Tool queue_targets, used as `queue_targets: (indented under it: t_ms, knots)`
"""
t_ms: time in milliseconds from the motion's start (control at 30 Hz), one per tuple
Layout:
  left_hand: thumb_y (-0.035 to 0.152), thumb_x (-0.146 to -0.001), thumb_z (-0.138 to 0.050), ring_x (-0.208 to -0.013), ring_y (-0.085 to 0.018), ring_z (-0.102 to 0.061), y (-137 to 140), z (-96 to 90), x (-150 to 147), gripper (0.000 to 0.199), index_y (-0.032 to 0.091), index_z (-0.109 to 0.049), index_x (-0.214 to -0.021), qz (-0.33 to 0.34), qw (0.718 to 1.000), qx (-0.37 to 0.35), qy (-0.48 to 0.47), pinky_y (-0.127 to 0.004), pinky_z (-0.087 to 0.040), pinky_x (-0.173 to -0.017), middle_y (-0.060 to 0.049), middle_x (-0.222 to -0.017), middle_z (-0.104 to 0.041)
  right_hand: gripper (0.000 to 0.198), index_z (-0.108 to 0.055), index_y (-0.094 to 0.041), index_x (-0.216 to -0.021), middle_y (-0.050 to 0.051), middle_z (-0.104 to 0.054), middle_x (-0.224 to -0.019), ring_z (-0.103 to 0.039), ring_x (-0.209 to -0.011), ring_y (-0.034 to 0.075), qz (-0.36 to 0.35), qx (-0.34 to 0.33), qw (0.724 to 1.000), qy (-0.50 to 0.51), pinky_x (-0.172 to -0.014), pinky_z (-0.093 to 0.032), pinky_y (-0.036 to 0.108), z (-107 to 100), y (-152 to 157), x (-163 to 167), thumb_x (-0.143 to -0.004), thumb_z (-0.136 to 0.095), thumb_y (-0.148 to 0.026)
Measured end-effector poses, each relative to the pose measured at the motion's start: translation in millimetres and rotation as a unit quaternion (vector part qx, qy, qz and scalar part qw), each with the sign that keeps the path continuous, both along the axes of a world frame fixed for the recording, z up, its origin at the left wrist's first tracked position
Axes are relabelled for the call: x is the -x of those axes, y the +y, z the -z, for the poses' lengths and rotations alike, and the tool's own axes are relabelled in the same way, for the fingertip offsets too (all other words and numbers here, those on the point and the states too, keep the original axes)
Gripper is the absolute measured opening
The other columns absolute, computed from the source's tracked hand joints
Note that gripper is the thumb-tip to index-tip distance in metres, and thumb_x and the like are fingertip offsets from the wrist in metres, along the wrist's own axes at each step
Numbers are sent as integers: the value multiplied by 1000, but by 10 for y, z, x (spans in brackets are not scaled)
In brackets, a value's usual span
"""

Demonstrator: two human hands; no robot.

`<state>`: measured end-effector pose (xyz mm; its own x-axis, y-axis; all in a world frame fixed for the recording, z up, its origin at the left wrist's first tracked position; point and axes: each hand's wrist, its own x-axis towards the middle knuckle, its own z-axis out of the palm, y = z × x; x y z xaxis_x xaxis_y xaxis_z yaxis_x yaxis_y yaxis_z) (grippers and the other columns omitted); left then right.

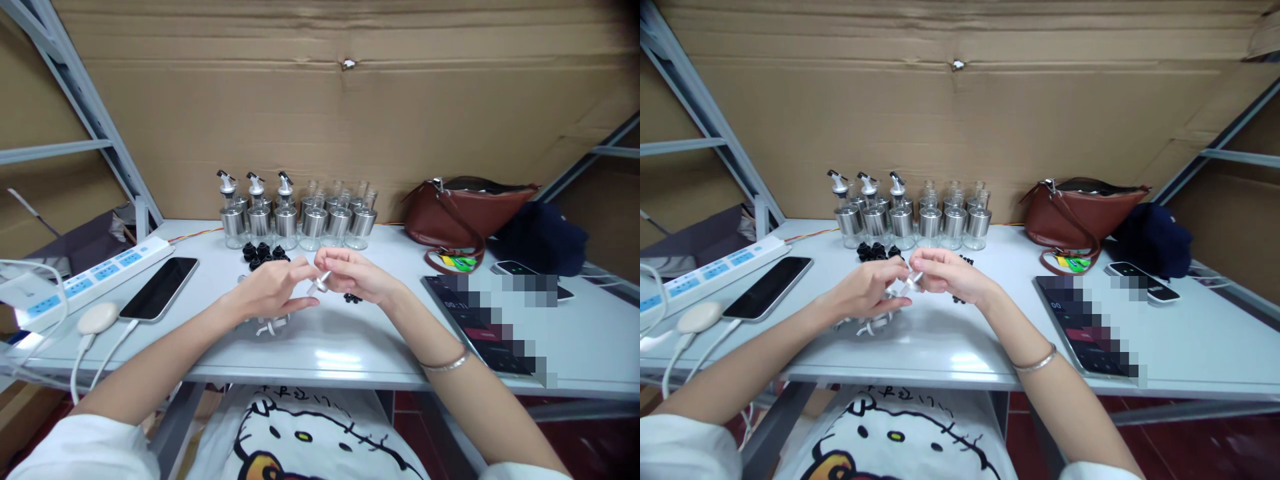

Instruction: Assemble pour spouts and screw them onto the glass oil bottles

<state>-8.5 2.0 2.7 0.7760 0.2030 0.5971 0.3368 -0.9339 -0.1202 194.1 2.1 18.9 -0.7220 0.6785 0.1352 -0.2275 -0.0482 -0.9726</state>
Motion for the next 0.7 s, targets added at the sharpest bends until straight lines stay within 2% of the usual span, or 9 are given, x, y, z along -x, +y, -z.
queue_targets:
  t_ms: [67, 133, 233, 300, 400, 500, 700]
  knots:
    - [41, -97, -35, -62, -12, -55, 61, -73, 82, 28, 16, -39, -109, -23, 999, 20, -20, -25, -46, -57, -8, -97, -59, 29, -52, -18, -76, -14, -29, -42, -21, -40, 4, 50, 1, 999, 13, -51, -35, 21, -1, 12, 9, -80, -68, -42]
    - [35, -98, -33, -63, -11, -54, 136, -145, 176, 22, 16, -43, -105, -87, 995, 42, -21, -25, -46, -59, -8, -99, -57, 30, -52, -18, -75, -14, -29, -42, -23, -41, 4, 95, 3, 995, 25, -57, -40, 23, -3, 28, 18, -78, -70, -42]
    - [27, -96, -34, -72, -14, -56, 260, -199, 304, 19, 17, -50, -94, -192, 976, 100, 33, -27, -46, -66, -5, -95, -56, 33, -52, -18, -73, -13, -29, -42, -24, -43, 5, 152, 15, 988, 31, -57, -39, 23, -11, 51, 19, -74, -73, -43]
    - [24, -95, -35, -77, -17, -57, 331, -192, 360, 19, 17, -52, -89, -232, 961, 136, 69, -28, -46, -69, -4, -91, -56, 34, -51, -19, -72, -13, -29, -42, -23, -43, 5, 174, 22, 984, 36, -54, -36, 22, -20, 61, 11, -71, -75, -43]
    - [20, -93, -35, -81, -18, -57, 391, -157, 393, 19, 16, -53, -88, -267, 943, 170, 103, -29, -46, -72, -5, -90, -56, 34, -51, -19, -72, -14, -26, -42, -21, -43, 4, 187, 28, 981, 46, -54, -35, 22, -34, 63, -6, -70, -76, -42]
    - [18, -92, -36, -82, -18, -56, 401, -144, 390, 19, 16, -55, -90, -293, 931, 173, 132, -29, -44, -71, -6, -92, -57, 34, -51, -20, -71, -13, -25, -42, -22, -43, 5, 194, 28, 979, 48, -54, -35, 23, -41, 62, -16, -69, -77, -42]
    - [16, -91, -40, -80, -18, -57, 402, -153, 380, 17, 16, -58, -88, -303, 926, 161, 155, -28, -42, -67, -5, -91, -58, 35, -52, -20, -72, -13, -27, -42, -23, -43, 5, 201, 23, 978, 46, -54, -33, 24, -40, 65, -11, -68, -77, -43]
